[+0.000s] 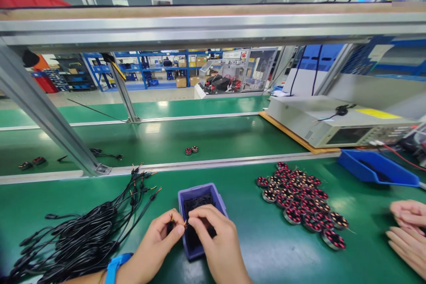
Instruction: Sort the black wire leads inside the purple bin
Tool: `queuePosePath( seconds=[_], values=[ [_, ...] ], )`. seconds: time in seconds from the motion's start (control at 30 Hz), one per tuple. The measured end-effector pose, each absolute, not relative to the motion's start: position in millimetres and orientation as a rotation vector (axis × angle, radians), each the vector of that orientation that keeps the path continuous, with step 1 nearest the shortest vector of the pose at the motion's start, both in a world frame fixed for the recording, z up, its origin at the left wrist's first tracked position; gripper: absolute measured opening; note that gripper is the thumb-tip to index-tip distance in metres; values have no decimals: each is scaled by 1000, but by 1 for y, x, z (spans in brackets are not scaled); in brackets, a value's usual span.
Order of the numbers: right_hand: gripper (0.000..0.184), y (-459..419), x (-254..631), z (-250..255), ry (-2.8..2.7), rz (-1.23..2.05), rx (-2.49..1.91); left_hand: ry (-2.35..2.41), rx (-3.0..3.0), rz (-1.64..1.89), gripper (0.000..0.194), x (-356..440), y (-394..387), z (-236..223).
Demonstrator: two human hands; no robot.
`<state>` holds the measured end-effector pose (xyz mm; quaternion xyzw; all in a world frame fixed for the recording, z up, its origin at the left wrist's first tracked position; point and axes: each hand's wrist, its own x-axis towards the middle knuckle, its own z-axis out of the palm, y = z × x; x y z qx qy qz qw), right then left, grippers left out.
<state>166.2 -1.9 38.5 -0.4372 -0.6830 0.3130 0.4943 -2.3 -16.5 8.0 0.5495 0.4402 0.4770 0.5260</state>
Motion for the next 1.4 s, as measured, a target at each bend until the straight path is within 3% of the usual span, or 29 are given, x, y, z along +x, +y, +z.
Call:
queuePosePath(
  seconds=[0.37,0.83,0.93,1.07,1.13,1.4],
  values=[
    [24,-5,164,37,-1609,894,-1113,1052,1349,1102,33,-1,-17,7],
    [22,0,168,34,-1795,762,-927,1037,1279,1139,38,-1,-17,9],
    [24,8,174,30,-1946,571,-948,1050,1235,1165,38,-2,-15,6],
    [10,18,173,20,-2212,116,-1240,1074,1197,1166,41,-3,-13,4],
    [19,19,169,17,-2332,1,-1306,1079,1183,1159,43,-2,-13,4],
    [25,17,176,23,-2349,104,-1302,1078,1216,1126,41,-2,-15,10]
  ],
)
